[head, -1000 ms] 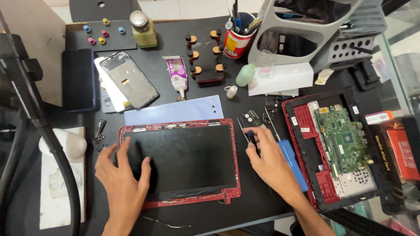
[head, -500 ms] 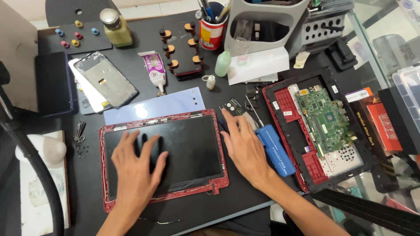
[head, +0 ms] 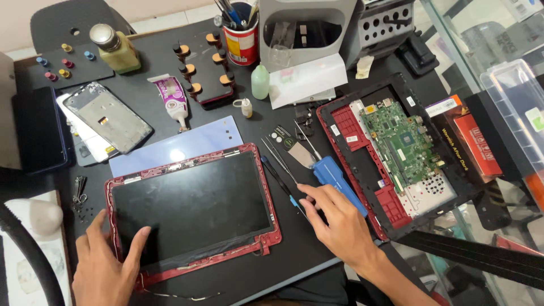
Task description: The person places a screen into a red laptop chassis and uses a screwdriver to secure it. They then flip the laptop over to access the back, remove a small metal bracket, and continue using the screwdriver to fasten screws around the screen's perimeter.
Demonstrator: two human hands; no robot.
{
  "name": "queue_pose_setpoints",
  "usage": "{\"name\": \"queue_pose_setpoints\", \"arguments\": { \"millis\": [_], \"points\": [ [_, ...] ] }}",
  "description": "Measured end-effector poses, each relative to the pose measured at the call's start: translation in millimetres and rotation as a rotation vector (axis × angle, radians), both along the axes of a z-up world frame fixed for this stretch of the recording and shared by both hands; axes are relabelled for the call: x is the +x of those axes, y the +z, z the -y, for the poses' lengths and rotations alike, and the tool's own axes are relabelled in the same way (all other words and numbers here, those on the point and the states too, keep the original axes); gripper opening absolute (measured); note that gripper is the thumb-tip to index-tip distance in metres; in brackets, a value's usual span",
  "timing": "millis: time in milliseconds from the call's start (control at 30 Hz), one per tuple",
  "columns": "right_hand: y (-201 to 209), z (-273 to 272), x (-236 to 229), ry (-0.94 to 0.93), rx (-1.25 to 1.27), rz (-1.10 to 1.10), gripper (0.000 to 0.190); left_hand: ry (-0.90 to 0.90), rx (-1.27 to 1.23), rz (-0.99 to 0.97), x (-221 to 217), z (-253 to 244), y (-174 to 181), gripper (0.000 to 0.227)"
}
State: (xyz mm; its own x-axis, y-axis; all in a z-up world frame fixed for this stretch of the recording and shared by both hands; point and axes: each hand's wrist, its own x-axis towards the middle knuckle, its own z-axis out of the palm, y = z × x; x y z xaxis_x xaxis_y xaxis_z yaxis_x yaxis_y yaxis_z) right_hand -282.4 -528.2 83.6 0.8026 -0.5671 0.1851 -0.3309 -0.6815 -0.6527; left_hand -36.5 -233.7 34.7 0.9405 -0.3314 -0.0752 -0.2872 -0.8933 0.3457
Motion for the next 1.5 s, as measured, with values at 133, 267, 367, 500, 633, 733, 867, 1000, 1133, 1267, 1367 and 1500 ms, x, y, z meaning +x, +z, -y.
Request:
{"name": "queue_pose_setpoints", "arguments": {
  "millis": [133,267,367,500,633,733,867,1000,1133,1267,1367,1500],
  "points": [
    [-5,-13,-5,0.037,0.127,0.019,0.031,0.023,-0.032,-0.037,3,-2,-4,0.089],
    [-2,-6,-8,0.063,-0.078,0.144,0.029,0.02,-0.118,-0.102,11,-6,-1,0.087],
    [2,10,-14,-0.037,-0.107,0.103,0.028,0.03,-0.118,-0.105,5,-4,3,0.085],
    [-3,22,-15,-0.061,-0.219,0.043,0.027,-0.108,-0.069,0.147,-10,2,5,0.076],
    [-7,40,-25,-0.148,-0.342,-0.002,0.025,-0.203,-0.099,0.281,-18,11,10,0.07],
    [-6,62,-40,-0.276,-0.43,-0.085,0.031,-0.297,-0.159,0.342,-25,23,19,0.063],
    [-7,84,-64,-0.383,-0.555,-0.2,0.055,-0.532,-0.268,0.361,-34,54,39,0.051],
    [-12,102,-85,-0.449,-0.613,-0.268,0.085,-0.896,-0.354,0.329,-48,111,50,0.046],
    [-18,113,-97,-0.466,-0.583,-0.29,0.102,-1.195,-0.393,0.314,-74,178,49,0.045],
    [-23,115,-102,-0.464,-0.557,-0.309,0.106,-1.324,-0.437,0.303,-108,234,36,0.036],
    [-23,113,-100,-0.452,-0.581,-0.324,0.104,-1.353,-0.46,0.294,-135,258,27,0.034],
    [-21,114,-95,-0.458,-0.596,-0.32,0.098,-1.412,-0.434,0.262,-157,271,18,0.033]
  ]
}}
